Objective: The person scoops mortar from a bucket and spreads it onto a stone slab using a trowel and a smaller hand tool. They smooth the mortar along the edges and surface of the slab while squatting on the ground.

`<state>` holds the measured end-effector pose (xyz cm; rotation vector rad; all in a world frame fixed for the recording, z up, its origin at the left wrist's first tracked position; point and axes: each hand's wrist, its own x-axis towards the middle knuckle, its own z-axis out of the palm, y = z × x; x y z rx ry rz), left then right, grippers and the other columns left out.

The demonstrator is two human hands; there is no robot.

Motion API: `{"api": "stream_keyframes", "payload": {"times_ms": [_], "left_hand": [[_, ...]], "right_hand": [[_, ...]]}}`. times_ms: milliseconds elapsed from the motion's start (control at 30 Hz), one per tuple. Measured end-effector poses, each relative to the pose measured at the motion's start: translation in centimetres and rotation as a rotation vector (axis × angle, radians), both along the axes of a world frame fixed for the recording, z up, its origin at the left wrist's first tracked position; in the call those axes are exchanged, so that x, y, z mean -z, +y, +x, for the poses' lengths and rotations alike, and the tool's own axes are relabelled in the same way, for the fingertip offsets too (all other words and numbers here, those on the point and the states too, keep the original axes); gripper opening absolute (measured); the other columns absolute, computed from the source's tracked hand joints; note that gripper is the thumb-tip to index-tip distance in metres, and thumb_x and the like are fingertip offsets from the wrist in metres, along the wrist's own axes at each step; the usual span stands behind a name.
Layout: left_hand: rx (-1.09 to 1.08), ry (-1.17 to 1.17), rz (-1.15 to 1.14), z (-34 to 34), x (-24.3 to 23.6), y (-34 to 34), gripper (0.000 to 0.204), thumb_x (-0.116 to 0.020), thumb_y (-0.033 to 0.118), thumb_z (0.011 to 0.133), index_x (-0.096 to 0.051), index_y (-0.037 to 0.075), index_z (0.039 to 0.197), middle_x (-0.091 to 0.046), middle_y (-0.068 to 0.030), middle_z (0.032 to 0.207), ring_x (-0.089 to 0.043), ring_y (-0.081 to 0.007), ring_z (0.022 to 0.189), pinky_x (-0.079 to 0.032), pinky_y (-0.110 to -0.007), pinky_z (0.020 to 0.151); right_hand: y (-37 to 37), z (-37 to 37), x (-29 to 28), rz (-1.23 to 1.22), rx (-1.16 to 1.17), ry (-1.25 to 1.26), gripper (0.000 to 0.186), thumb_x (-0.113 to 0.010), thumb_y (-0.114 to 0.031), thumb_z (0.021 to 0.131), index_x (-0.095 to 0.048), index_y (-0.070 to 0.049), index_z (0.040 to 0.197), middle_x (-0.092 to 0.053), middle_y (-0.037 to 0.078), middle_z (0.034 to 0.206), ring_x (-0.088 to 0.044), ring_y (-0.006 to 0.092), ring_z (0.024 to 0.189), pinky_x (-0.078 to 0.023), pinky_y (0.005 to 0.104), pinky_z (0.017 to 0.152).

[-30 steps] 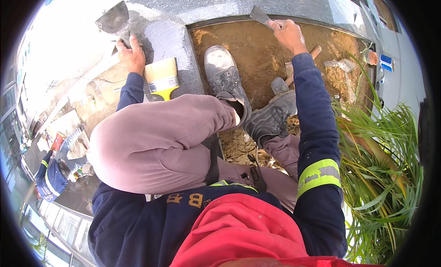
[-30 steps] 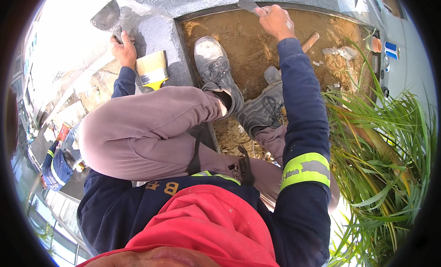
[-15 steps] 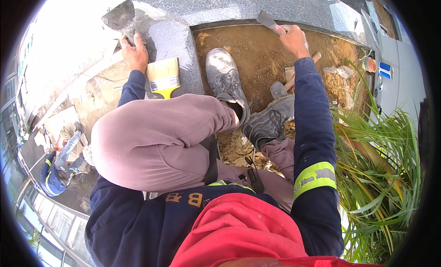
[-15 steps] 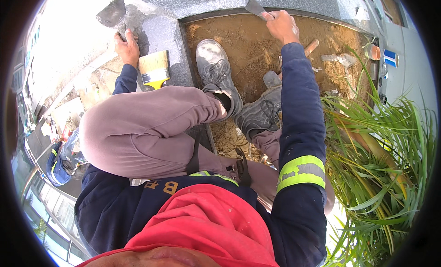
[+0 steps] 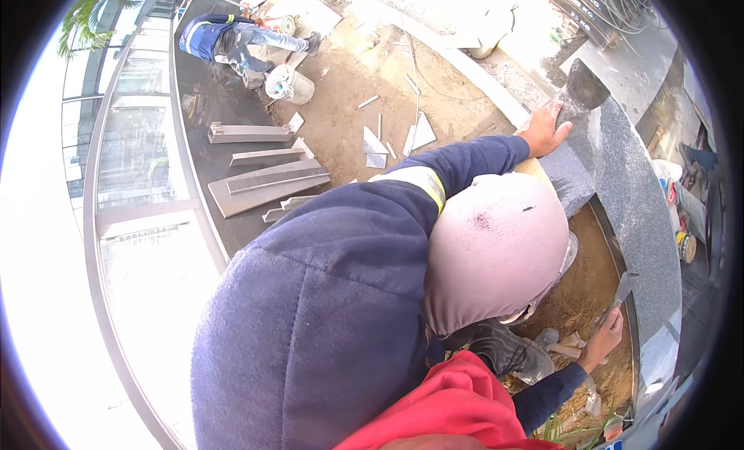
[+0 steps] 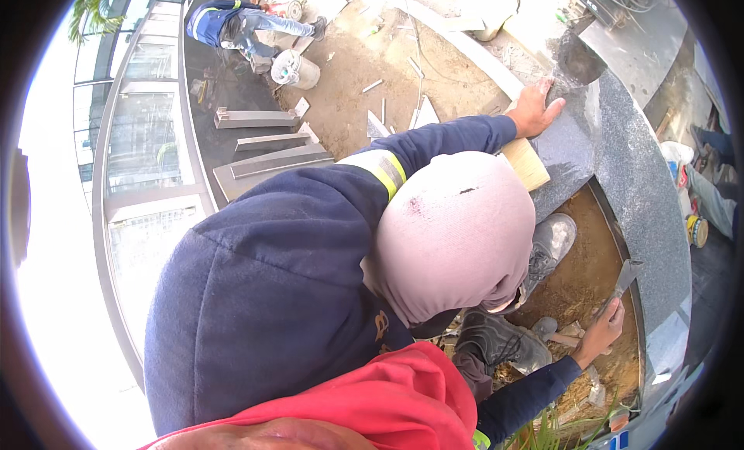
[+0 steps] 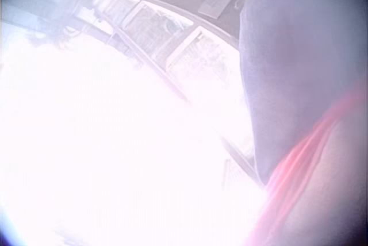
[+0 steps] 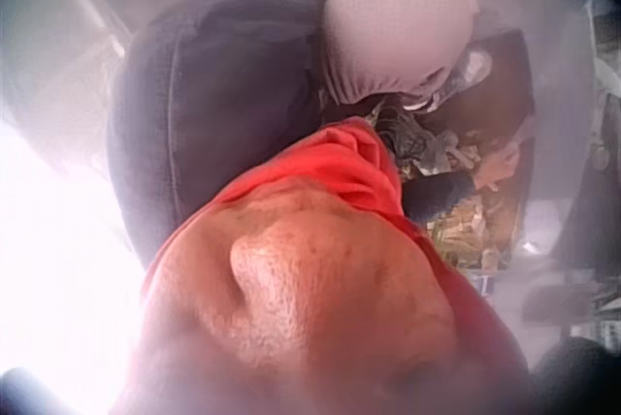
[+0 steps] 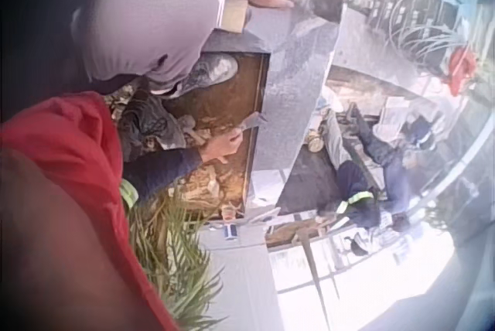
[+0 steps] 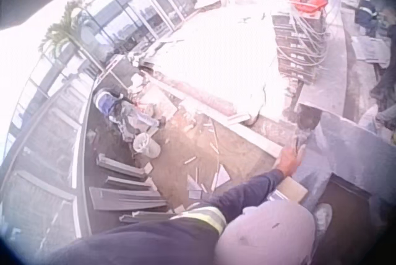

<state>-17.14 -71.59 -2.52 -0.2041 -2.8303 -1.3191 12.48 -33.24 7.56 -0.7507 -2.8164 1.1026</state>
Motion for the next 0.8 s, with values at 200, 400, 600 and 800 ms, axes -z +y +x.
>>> {"api": "stream_keyframes", "payload": {"times_ms": [200, 400, 600, 800], "left_hand": [[-0.031, 0.175, 0.154, 1.7, -3.2, 0.1, 0.058, -0.064, 0.031, 0.095, -0.050, -0.011, 0.132, -0.064, -0.0390, 0.106, -0.064, -0.0506, 0.104, -0.050, -0.050, 0.093], [-0.036, 0.127, 0.163, 1.5, -3.8, 0.6, 0.056, -0.064, 0.029, 0.094, -0.051, -0.012, 0.130, -0.065, -0.0380, 0.104, -0.065, -0.0512, 0.100, -0.051, -0.049, 0.092], [-0.037, 0.115, 0.180, 1.5, -3.9, 0.3, 0.056, -0.065, 0.029, 0.094, -0.052, -0.012, 0.131, -0.065, -0.0385, 0.107, -0.065, -0.0509, 0.103, -0.051, -0.048, 0.093], [-0.036, 0.111, 0.180, 1.4, -3.9, 0.8, 0.057, -0.065, 0.029, 0.093, -0.052, -0.012, 0.130, -0.065, -0.0384, 0.106, -0.065, -0.0512, 0.100, -0.052, -0.049, 0.090]], "right_hand": [[-1.5, -1.7, -4.8, -0.241, 0.108, -0.027, 0.035, -0.054, -0.035, 0.107, -0.061, -0.001, 0.109, -0.063, 0.006, 0.087, -0.052, 0.0093, 0.069, -0.043, 0.0274, 0.063], [-1.4, -1.1, -3.4, -0.161, 0.181, 0.100, 0.038, -0.058, -0.037, 0.105, -0.058, 0.000, 0.110, -0.063, 0.004, 0.088, -0.052, 0.0086, 0.071, -0.042, 0.0260, 0.065], [-1.7, 0.0, -1.8, -0.171, 0.204, 0.111, 0.036, -0.060, -0.037, 0.104, -0.061, -0.001, 0.105, -0.059, 0.000, 0.079, -0.049, 0.0063, 0.064, -0.040, 0.0242, 0.059], [-1.7, 0.0, -3.4, -0.223, 0.202, 0.102, 0.036, -0.059, -0.036, 0.105, -0.059, 0.000, 0.107, -0.062, 0.003, 0.084, -0.052, 0.0079, 0.067, -0.043, 0.0249, 0.062]]}}
